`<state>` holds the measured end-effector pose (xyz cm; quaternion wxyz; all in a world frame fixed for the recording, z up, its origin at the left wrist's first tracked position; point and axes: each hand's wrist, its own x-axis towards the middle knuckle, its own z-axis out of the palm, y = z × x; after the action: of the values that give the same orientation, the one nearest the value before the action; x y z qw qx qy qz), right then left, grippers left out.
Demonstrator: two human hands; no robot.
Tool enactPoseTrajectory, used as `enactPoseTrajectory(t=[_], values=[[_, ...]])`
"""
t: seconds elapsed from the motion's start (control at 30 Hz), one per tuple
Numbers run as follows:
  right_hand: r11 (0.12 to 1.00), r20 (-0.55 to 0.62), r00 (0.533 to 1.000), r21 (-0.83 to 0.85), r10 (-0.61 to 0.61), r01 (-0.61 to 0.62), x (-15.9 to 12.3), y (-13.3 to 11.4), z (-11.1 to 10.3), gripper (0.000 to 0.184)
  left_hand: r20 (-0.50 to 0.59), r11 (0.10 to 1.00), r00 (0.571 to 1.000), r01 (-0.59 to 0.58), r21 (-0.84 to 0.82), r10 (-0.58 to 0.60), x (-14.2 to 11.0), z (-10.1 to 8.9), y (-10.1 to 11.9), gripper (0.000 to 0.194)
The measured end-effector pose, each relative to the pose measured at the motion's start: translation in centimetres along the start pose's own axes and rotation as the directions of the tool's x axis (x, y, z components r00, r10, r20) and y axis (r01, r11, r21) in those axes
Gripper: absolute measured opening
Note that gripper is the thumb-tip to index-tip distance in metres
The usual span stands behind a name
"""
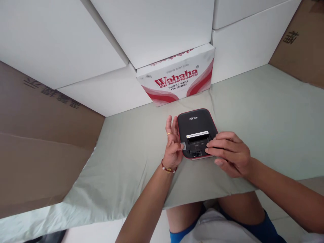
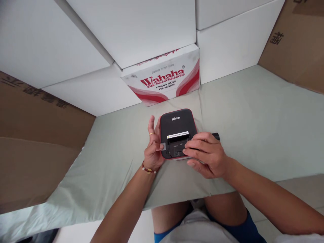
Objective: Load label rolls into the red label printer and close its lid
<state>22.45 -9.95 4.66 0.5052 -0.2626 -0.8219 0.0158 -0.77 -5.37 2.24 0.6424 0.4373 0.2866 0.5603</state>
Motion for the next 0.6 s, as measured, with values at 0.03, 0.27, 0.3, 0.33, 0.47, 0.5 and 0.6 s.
enactPoseTrajectory(t=[0.03, 0.27, 0.3, 0.33, 0.47, 0.5, 0.6], values=[[1.0, 0.004, 1.0, 0.001, -0.016, 0.016, -0.1, 0.1, 0.0, 0.026, -0.002, 1.0, 1.0, 0.01, -0.009, -0.01, -0.1, 0.0, -0.2, 0.113], [0.998, 0.148, 0.988, 0.055, -0.033, 0.025, 2.0, -0.4, -2.0, 0.022, 0.013, 0.999, 1.0, 0.0, -0.044, 0.0, -0.1, -0.2, -0.9, 0.099], [0.996, 0.184, 0.982, 0.075, 0.035, -0.05, 3.1, -0.5, -2.5, 0.022, 0.0, 0.998, 1.0, -0.006, -0.059, 0.006, 0.1, -0.2, -1.0, 0.094], [0.985, 0.228, 0.964, 0.072, 0.137, -0.157, 4.4, -0.5, -3.0, 0.023, -0.022, 0.998, 1.0, -0.013, -0.067, 0.012, 0.2, -0.2, -1.1, 0.089], [0.841, 0.482, 0.69, -0.279, 0.54, -0.464, 10.0, 0.4, -3.1, 0.032, -0.11, 1.0, 0.994, 0.002, -0.004, -0.002, 0.8, -0.3, -1.5, 0.083], [0.814, 0.557, 0.594, -0.404, 0.581, -0.417, 11.1, 0.7, -2.6, 0.033, -0.122, 1.0, 0.993, 0.013, 0.018, -0.011, 0.9, -0.3, -1.6, 0.084], [0.748, 0.67, 0.345, -0.635, 0.657, -0.19, 13.2, 1.4, -0.1, 0.031, -0.144, 0.996, 0.989, 0.036, 0.081, -0.024, 1.1, -0.4, -1.7, 0.081]])
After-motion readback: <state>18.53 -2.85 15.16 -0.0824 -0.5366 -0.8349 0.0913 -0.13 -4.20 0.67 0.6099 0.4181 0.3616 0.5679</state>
